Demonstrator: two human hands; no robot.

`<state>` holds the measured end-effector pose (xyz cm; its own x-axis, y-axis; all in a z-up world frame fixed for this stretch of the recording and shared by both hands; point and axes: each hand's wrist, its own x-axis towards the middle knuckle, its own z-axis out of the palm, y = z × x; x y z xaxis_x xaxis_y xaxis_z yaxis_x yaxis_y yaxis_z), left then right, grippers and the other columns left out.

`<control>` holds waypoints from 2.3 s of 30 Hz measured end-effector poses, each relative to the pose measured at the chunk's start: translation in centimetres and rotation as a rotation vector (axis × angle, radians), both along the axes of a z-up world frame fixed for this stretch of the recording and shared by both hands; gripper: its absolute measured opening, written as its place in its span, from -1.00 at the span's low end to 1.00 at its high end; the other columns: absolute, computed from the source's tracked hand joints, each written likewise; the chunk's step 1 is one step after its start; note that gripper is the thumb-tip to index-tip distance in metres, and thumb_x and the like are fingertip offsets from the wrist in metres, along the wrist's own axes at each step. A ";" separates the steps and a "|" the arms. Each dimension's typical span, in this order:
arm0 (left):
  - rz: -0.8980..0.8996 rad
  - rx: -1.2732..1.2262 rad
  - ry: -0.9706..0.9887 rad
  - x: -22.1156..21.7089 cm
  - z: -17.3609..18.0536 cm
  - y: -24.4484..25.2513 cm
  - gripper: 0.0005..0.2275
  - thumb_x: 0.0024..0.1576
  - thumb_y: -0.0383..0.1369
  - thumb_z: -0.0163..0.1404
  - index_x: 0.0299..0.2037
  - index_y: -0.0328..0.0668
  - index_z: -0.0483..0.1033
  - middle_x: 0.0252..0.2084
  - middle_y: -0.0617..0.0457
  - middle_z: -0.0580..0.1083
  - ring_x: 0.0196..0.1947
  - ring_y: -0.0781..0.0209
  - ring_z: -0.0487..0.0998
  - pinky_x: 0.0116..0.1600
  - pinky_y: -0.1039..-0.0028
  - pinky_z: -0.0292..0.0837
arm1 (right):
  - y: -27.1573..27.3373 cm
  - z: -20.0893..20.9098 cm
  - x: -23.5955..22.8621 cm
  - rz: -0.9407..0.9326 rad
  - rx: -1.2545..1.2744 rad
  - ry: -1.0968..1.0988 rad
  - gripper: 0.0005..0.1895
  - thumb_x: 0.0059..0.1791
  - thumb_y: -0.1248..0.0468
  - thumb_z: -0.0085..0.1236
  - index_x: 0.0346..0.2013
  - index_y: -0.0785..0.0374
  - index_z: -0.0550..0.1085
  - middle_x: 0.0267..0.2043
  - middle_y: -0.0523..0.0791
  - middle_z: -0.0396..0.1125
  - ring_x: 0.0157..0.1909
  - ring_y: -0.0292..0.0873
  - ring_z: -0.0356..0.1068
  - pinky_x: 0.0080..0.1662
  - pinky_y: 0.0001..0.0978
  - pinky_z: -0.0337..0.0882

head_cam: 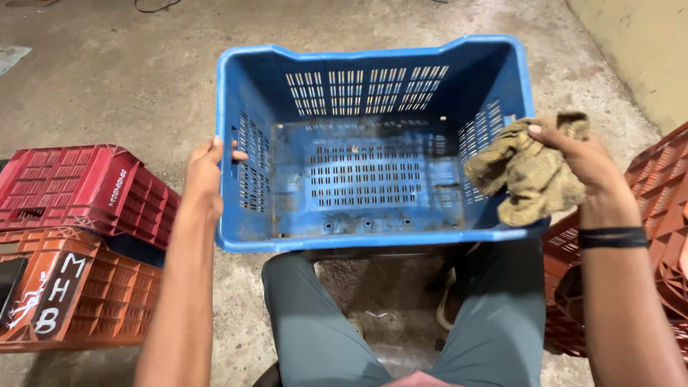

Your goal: The person wipes the surfaces of stacked plastic crates using a cloth. They clean an orange crate first, then move to a blue crate, wiping the top and sides. The person handles the crates by lifting and turning them to access different areas.

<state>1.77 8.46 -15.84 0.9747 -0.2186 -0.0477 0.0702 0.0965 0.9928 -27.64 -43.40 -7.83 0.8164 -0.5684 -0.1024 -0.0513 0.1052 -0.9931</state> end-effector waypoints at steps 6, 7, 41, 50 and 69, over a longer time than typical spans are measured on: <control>-0.127 0.055 0.110 5.5 -1.2 -0.5 -0.67 0.36 -0.17 -0.20 0.06 -0.28 0.45 -0.20 -0.12 0.56 -0.27 0.14 0.56 -0.10 0.26 0.55 | -4.4 -1.8 3.7 0.039 0.159 0.065 -0.61 0.00 0.16 0.29 0.02 0.32 0.52 -0.05 -0.04 0.53 -0.11 -0.15 0.57 -0.07 -0.32 0.57; -0.155 0.062 0.153 5.9 -1.0 -0.6 -0.68 0.34 -0.17 -0.20 0.07 -0.26 0.45 -0.19 -0.10 0.57 -0.24 0.13 0.58 -0.07 0.23 0.56 | -4.9 -2.4 4.0 0.066 0.216 0.052 -0.60 0.01 0.13 0.29 0.02 0.33 0.53 -0.05 -0.06 0.54 -0.11 -0.17 0.57 -0.06 -0.33 0.57; 0.082 -0.125 -0.503 -6.0 -10.0 0.7 -0.47 0.31 0.03 0.01 0.18 -0.36 0.42 0.00 0.14 0.45 -0.01 0.36 0.38 0.15 0.54 0.27 | 0.7 -13.5 -6.6 0.024 0.043 -0.151 -0.59 0.05 0.37 0.08 0.21 0.38 0.42 0.02 -0.04 0.45 -0.04 -0.11 0.48 -0.01 -0.24 0.50; 0.216 -0.120 -0.332 -2.5 1.9 -2.9 -0.56 0.29 -0.05 -0.04 0.02 -0.38 0.55 -0.12 0.05 0.56 -0.17 0.33 0.55 -0.08 0.51 0.49 | -0.1 0.9 -0.7 -0.060 -0.428 0.093 -0.53 0.06 0.27 0.12 0.28 0.27 0.44 0.01 -0.10 0.46 0.01 -0.23 0.42 0.04 -0.37 0.41; 0.145 0.121 0.037 6.6 5.3 -5.9 -0.42 0.03 0.07 0.11 -0.07 -0.44 0.64 -0.16 -0.11 0.65 -0.23 0.16 0.70 -0.17 0.38 0.58 | -7.3 4.5 6.5 -0.121 -0.752 0.465 -0.29 0.01 -0.22 0.25 0.09 0.37 0.56 0.10 0.14 0.34 0.09 -0.05 0.33 0.03 -0.05 0.30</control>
<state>8.36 2.53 -10.52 0.9926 -0.0669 -0.1015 0.1009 -0.0116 0.9948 -21.17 -50.71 -3.33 0.7151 -0.6986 0.0263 -0.4973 -0.5348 -0.6831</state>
